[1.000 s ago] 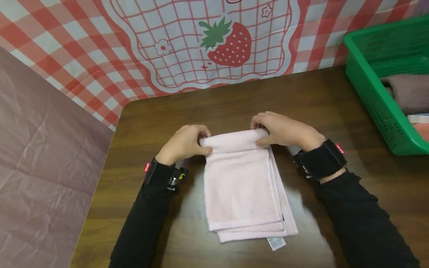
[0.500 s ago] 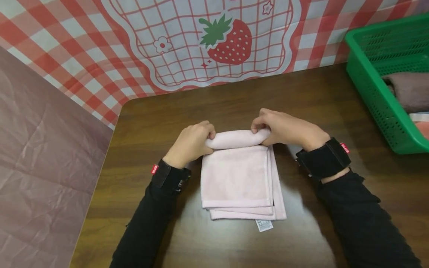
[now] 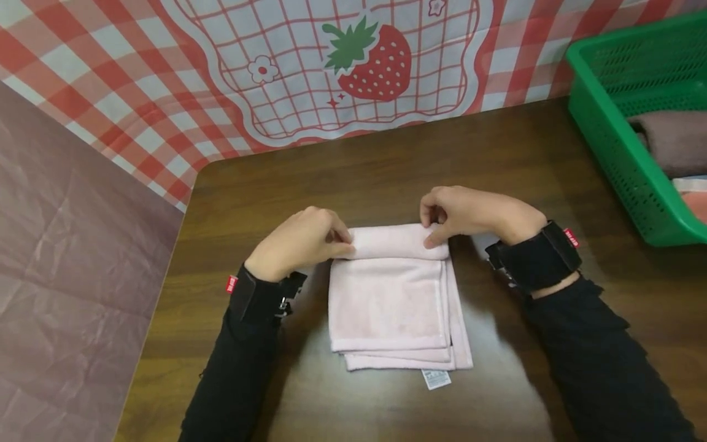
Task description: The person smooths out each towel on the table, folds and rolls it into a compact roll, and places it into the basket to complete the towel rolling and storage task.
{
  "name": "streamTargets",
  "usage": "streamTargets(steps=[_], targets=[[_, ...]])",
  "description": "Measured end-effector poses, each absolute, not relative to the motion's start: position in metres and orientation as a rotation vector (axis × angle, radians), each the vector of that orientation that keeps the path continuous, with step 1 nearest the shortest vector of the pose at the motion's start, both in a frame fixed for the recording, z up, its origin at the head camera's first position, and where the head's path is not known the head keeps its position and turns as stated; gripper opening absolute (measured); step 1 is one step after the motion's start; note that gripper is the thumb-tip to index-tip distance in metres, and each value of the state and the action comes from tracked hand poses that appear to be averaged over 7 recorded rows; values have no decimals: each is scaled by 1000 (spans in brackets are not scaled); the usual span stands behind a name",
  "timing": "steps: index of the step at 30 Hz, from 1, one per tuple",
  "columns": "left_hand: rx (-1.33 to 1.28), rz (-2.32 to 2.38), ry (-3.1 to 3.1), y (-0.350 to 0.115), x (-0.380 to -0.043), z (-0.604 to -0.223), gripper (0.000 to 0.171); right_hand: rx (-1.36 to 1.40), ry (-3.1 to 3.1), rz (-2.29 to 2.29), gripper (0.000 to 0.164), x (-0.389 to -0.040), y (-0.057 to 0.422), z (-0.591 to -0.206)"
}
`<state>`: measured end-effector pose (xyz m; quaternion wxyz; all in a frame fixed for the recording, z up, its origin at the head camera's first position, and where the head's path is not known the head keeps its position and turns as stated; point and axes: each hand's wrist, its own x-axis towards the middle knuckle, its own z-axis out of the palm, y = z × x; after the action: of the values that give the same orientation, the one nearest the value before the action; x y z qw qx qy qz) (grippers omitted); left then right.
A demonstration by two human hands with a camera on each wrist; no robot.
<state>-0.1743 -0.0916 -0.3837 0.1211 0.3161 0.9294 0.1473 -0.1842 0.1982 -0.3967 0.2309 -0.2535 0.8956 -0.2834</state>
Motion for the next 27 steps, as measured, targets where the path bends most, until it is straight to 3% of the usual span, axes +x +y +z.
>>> streamTargets(steps=[3, 6, 11, 27], targets=[[901, 530, 2635, -96, -177, -381, 11, -654, 2442, -697, 51, -185, 197, -397], [873, 508, 2596, -98, -182, -384, 25, -679, 2413, -637, 61, -184, 196, -398], [802, 442, 2494, -100, -189, -390, 50, -723, 2404, -615, 55, -181, 192, -397], [1029, 257, 2958, -89, -196, -404, 41, -952, 2873, -592, 41, -183, 178, -408]])
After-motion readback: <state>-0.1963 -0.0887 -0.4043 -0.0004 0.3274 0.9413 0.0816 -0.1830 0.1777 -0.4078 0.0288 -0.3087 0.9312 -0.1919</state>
